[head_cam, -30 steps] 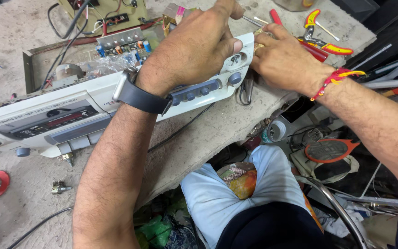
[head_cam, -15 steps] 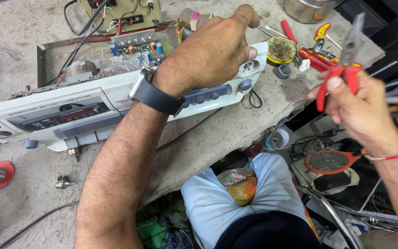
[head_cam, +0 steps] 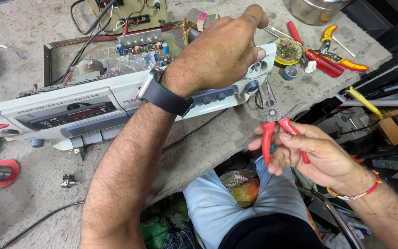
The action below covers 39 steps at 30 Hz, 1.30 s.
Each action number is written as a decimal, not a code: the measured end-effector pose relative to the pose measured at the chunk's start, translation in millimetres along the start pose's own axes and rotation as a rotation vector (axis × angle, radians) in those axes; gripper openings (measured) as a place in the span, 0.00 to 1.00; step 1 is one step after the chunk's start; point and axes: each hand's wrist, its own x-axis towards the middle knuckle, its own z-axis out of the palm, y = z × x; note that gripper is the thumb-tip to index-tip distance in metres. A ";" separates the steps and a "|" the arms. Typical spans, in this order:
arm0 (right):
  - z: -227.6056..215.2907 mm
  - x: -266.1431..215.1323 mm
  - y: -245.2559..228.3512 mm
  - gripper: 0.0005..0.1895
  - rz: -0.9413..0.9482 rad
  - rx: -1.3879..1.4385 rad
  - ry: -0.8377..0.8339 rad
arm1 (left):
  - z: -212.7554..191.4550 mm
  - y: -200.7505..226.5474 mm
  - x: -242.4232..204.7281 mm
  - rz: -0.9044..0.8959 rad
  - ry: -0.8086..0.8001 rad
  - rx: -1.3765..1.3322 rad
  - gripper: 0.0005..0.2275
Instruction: The person is repairing an electronic device, likely a sewing machine, by soldering wires and manipulating internal components. They use a soldering iron and pliers to adjust and secure parts within the device's casing.
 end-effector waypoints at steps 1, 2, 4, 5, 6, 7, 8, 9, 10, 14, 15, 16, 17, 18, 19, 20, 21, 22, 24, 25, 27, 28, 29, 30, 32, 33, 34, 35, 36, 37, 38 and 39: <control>2.3 1.2 2.3 0.25 -0.012 0.003 -0.001 | -0.1 -0.3 -0.4 -0.012 -0.010 -0.015 0.19; 3.7 2.8 2.6 0.25 -0.036 -0.025 0.029 | -0.1 -0.5 -0.2 -0.023 -0.019 -0.029 0.19; 5.6 6.2 0.4 0.25 -0.086 -0.083 0.086 | 0.2 -0.4 0.1 0.000 -0.004 -0.021 0.19; 6.9 6.4 -0.9 0.25 -0.077 -0.092 0.088 | 0.0 -0.4 0.5 0.011 0.005 -0.016 0.19; 8.2 7.0 -1.8 0.25 -0.067 -0.099 0.088 | -0.3 -0.6 0.3 0.008 0.005 -0.022 0.19; 9.5 7.7 -2.6 0.25 -0.056 -0.106 0.087 | -0.3 -0.5 -0.3 0.004 0.006 -0.028 0.19; 10.8 8.2 -2.7 0.25 -0.043 -0.107 0.094 | -0.1 -0.5 -0.3 0.002 0.006 -0.035 0.19; 12.2 8.7 -2.4 0.25 -0.029 -0.109 0.101 | -0.5 -0.9 -0.1 0.007 0.005 -0.032 0.19; 13.0 8.6 -2.3 0.25 -0.013 -0.112 0.109 | -0.6 -1.1 -0.1 0.012 0.005 -0.031 0.19; 12.6 11.8 -2.2 0.25 -0.024 -0.095 0.113 | -1.2 -0.7 0.4 0.000 -0.015 -0.040 0.19; 12.3 12.9 -2.2 0.25 -0.031 -0.093 0.114 | -1.5 -0.4 0.0 0.007 -0.011 -0.031 0.19; 11.8 13.5 -2.7 0.25 -0.038 -0.092 0.115 | -1.6 -0.1 -0.5 0.014 -0.005 -0.024 0.19; 11.4 14.0 -3.2 0.25 -0.027 -0.090 0.120 | -1.6 -0.1 -0.7 0.022 0.000 -0.016 0.19; 11.2 14.6 -3.9 0.25 -0.015 -0.088 0.124 | -1.4 -0.3 -0.4 0.017 0.001 -0.019 0.19; 11.1 15.0 -4.4 0.24 -0.003 -0.086 0.128 | -0.8 -0.6 0.1 0.013 0.002 -0.022 0.20; 11.4 15.1 -4.4 0.24 -0.008 -0.079 0.120 | 0.0 -1.3 -0.1 0.006 0.002 -0.025 0.20; 11.7 14.9 -4.5 0.24 -0.014 -0.071 0.112 | 1.0 -2.0 -0.2 0.022 0.017 -0.023 0.20; 12.0 15.0 -4.6 0.24 -0.021 -0.064 0.103 | 2.0 -2.7 0.1 0.040 0.031 -0.020 0.20; 13.0 14.6 -3.5 0.24 -0.032 -0.025 0.085 | 3.3 -4.1 0.0 0.054 0.044 -0.019 0.20; 13.3 14.4 -3.1 0.24 -0.037 -0.005 0.076 | 3.7 -4.8 -0.2 0.052 0.041 -0.020 0.20; 13.5 14.7 -3.4 0.24 -0.051 0.004 0.066 | 4.2 -6.0 0.0 0.064 0.050 -0.019 0.20; 13.6 14.6 -3.3 0.23 -0.057 0.009 0.061 | 4.9 -6.1 -0.2 0.078 0.059 -0.017 0.20; 13.7 14.9 -3.2 0.24 -0.049 0.002 0.069 | 5.3 -6.3 -0.2 0.092 0.069 -0.015 0.20; 13.9 15.6 -3.3 0.24 -0.041 -0.004 0.077 | 5.3 -6.7 -0.1 0.087 0.064 -0.011 0.20; 14.4 16.2 -3.6 0.24 -0.033 -0.007 0.087 | 5.3 -7.0 0.5 0.078 0.054 -0.005 0.20; 15.0 16.2 -3.7 0.24 -0.032 -0.004 0.088 | 5.3 -7.3 0.7 0.070 0.048 -0.009 0.20; 15.9 16.2 -3.9 0.24 -0.031 -0.001 0.088 | 5.2 -7.7 0.5 0.062 0.042 -0.012 0.20; 16.9 15.9 -4.5 0.24 -0.023 0.002 0.098 | 5.3 -8.0 0.3 0.053 0.036 -0.016 0.20; 18.0 15.5 -5.7 0.24 -0.016 0.003 0.107 | 5.5 -8.0 0.2 0.078 0.055 -0.014 0.20; 19.4 15.1 -6.8 0.24 -0.009 0.005 0.116 | 5.8 -7.8 0.1 0.102 0.073 -0.013 0.20; 20.9 14.8 -8.0 0.23 -0.049 0.082 0.010 | 5.6 -7.3 0.6 0.128 0.092 -0.011 0.20; 22.6 14.4 -9.0 0.21 -0.088 0.160 -0.096 | 5.1 -6.8 1.0 0.098 0.073 -0.003 0.19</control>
